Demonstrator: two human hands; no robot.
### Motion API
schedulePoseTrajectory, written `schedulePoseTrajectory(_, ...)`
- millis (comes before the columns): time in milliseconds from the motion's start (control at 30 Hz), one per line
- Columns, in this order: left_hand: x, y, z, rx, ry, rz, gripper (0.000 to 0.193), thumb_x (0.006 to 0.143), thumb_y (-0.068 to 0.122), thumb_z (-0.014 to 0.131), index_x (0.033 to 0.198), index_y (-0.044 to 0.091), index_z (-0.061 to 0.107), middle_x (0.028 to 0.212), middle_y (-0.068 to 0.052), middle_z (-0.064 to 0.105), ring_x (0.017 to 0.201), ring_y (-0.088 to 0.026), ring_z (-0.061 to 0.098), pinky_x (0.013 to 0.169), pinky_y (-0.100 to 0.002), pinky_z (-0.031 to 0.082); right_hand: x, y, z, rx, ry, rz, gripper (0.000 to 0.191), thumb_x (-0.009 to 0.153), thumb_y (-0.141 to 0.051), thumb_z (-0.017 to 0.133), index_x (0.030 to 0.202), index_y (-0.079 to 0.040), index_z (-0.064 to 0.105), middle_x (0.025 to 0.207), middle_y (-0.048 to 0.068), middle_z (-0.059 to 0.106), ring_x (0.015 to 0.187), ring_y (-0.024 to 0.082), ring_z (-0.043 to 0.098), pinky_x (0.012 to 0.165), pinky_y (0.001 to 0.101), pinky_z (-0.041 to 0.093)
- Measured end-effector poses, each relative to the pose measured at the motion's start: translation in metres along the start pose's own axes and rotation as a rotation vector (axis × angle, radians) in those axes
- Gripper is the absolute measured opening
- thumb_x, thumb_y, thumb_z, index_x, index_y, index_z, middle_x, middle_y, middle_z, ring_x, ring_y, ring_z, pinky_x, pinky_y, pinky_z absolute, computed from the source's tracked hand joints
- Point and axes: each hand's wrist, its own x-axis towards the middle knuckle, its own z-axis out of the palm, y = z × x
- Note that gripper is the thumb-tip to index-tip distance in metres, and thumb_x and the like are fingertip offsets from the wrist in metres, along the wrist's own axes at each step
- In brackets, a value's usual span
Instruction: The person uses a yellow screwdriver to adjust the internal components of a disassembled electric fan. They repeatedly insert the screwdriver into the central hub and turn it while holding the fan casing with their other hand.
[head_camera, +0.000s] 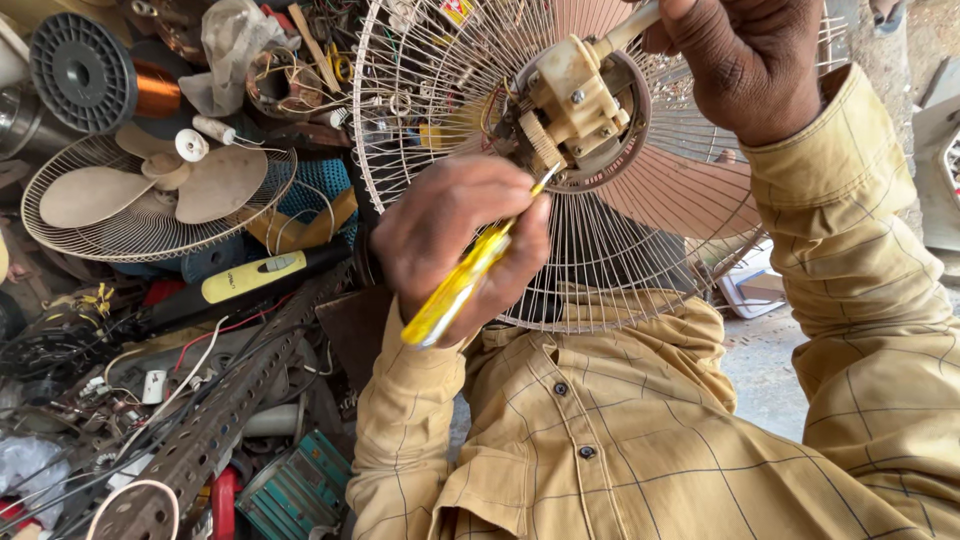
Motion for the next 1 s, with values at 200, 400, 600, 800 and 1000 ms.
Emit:
schedulePoseTrajectory(200, -0.004, 0.001, -0.005, 0.093, 0.004, -0.079, 0.018, 0.097, 0.007, 0.079, 0.103, 0.009, 0.062, 0.102, -0.008, 0.072, 0.087, -0.018, 0.076, 0.078, -0.029, 0.065, -0.002, 0.007, -0.001, 0.014, 0.004, -0.038, 0.023, 0.124, -0.020, 0.056, 0.126, 0.000, 0.066, 0.110, 0.011, 0.073, 0.091, 0.014, 0.073, 0.083, 0.0248, 0.063)
schedulePoseTrajectory(400, 0.000, -0.001, 0.004, 0.034, -0.021, 0.039, 0.019, 0.098, 0.007, 0.079, 0.105, 0.008, 0.062, 0.102, -0.008, 0.071, 0.093, -0.020, 0.074, 0.078, -0.031, 0.065, -0.008, 0.012, -0.001, 0.012, 0.028, 0.031, 0.021, 0.125, -0.018, 0.058, 0.125, 0.001, 0.066, 0.108, 0.010, 0.073, 0.093, 0.015, 0.073, 0.084, 0.0254, 0.062)
schedulePoseTrajectory(600, -0.005, 0.002, -0.005, 0.098, -0.013, -0.094, 0.019, 0.098, 0.006, 0.079, 0.104, 0.009, 0.061, 0.104, -0.008, 0.071, 0.088, -0.018, 0.075, 0.077, -0.029, 0.064, -0.003, 0.009, -0.001, 0.002, 0.010, -0.028, 0.024, 0.123, -0.020, 0.055, 0.124, 0.002, 0.063, 0.110, 0.011, 0.072, 0.092, 0.014, 0.072, 0.084, 0.0245, 0.062)
schedulePoseTrajectory(800, -0.006, 0.000, 0.001, 0.040, -0.019, -0.031, 0.019, 0.097, 0.006, 0.079, 0.103, 0.007, 0.061, 0.102, -0.009, 0.071, 0.088, -0.020, 0.074, 0.077, -0.030, 0.063, 0.002, 0.004, 0.002, -0.049, -0.004, -0.004, 0.028, 0.124, -0.025, 0.053, 0.119, 0.001, 0.064, 0.099, 0.009, 0.070, 0.085, 0.012, 0.070, 0.077, 0.0224, 0.059)
schedulePoseTrajectory(1000, -0.008, 0.003, -0.006, 0.056, 0.009, -0.112, 0.018, 0.096, 0.005, 0.078, 0.103, 0.008, 0.062, 0.102, -0.009, 0.071, 0.087, -0.019, 0.074, 0.077, -0.030, 0.064, 0.005, 0.007, 0.005, -0.087, -0.009, -0.022, 0.028, 0.123, -0.022, 0.050, 0.121, 0.002, 0.063, 0.101, 0.009, 0.069, 0.088, 0.013, 0.072, 0.078, 0.0224, 0.060)
